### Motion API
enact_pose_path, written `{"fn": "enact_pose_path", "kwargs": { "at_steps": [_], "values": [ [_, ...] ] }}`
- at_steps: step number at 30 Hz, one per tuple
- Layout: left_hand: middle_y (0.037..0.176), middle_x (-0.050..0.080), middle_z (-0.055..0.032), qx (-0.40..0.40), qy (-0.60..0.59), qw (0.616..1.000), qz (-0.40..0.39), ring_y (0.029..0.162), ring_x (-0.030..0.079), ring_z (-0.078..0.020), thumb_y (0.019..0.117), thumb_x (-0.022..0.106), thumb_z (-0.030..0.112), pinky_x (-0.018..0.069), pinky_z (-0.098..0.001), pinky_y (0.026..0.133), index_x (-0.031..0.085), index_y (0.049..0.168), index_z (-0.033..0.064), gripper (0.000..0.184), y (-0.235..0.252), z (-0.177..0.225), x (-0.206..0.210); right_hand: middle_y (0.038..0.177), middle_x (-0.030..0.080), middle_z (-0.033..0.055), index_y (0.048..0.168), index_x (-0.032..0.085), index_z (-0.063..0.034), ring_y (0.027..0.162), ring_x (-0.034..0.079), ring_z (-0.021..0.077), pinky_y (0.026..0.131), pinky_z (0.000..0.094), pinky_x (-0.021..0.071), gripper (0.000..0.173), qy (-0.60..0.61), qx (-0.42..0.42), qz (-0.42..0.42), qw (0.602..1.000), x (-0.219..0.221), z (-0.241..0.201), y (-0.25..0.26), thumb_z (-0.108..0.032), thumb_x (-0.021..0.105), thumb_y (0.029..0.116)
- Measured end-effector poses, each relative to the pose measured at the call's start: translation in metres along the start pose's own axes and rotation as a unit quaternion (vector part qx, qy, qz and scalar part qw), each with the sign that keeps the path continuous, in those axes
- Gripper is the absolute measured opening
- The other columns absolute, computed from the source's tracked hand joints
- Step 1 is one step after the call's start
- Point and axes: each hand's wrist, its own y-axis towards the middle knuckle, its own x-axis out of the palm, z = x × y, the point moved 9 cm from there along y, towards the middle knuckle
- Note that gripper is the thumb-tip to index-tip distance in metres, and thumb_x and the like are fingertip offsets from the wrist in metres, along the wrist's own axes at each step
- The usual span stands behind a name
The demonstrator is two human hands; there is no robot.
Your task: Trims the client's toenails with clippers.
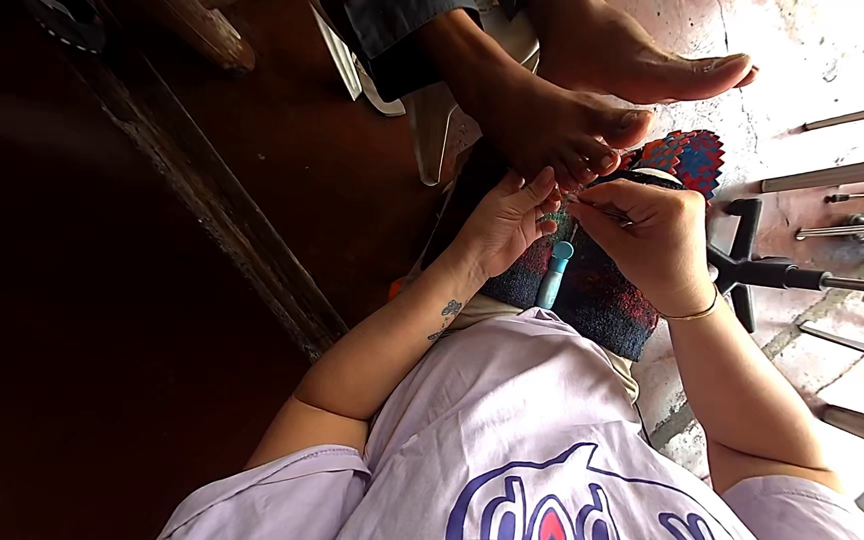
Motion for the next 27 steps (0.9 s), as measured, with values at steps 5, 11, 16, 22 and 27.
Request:
{"fn": "enact_pose_path", "kwargs": {
  "at_steps": [5,11,16,22,27],
  "values": [
    [0.101,0.064,-0.0013,-0.001,-0.009,1.000,-0.002,0.088,0.064,-0.0114,0.1059,0.051,0.012,0.0556,-0.0284,0.077,0.053,0.124,0.0166,0.019,0.000,0.000,0.001,0.079,0.072,0.0035,0.098,0.077,-0.0080,0.066,0.063,0.0056,0.060,0.0243,0.0496,0.013,-0.010,-0.003,-0.002,1.000,0.000,0.000,0.002,-0.017,0.068,0.0971],
    [0.099,0.063,-0.0004,0.001,-0.002,1.000,0.002,0.089,0.064,-0.0115,0.1062,0.051,0.013,0.0558,-0.0299,0.079,0.054,0.121,0.0168,0.015,-0.001,0.001,0.001,0.079,0.072,0.0068,0.096,0.078,-0.0077,0.066,0.065,0.0135,0.058,0.0320,0.0503,0.012,-0.046,-0.018,-0.015,0.999,-0.002,-0.008,0.005,-0.014,0.068,0.0966],
    [0.102,0.065,-0.0005,0.002,0.002,1.000,0.000,0.091,0.065,-0.0116,0.1059,0.051,0.013,0.0563,-0.0302,0.079,0.053,0.123,0.0174,0.017,0.000,0.001,0.000,0.081,0.075,0.0080,0.095,0.079,-0.0086,0.070,0.069,0.0151,0.062,0.0334,0.0531,0.016,-0.064,-0.045,0.000,0.997,0.000,-0.008,0.007,-0.016,0.065,0.0979],
    [0.104,0.064,-0.0012,0.001,0.004,1.000,0.005,0.093,0.065,-0.0120,0.1061,0.051,0.013,0.0558,-0.0296,0.079,0.053,0.123,0.0170,0.017,0.000,0.001,0.000,0.079,0.074,0.0099,0.094,0.079,-0.0080,0.068,0.069,0.0199,0.061,0.0380,0.0513,0.015,-0.087,-0.072,0.015,0.993,0.000,-0.013,0.007,-0.014,0.065,0.0977],
    [0.100,0.064,-0.0008,0.001,0.003,1.000,0.002,0.091,0.065,-0.0116,0.1057,0.052,0.013,0.0561,-0.0283,0.078,0.053,0.120,0.0169,0.015,0.000,0.001,0.000,0.080,0.074,0.0072,0.097,0.078,-0.0071,0.068,0.067,0.0123,0.061,0.0302,0.0519,0.016,-0.054,-0.031,0.017,0.998,0.002,-0.006,0.004,-0.016,0.065,0.0982]
  ]
}}
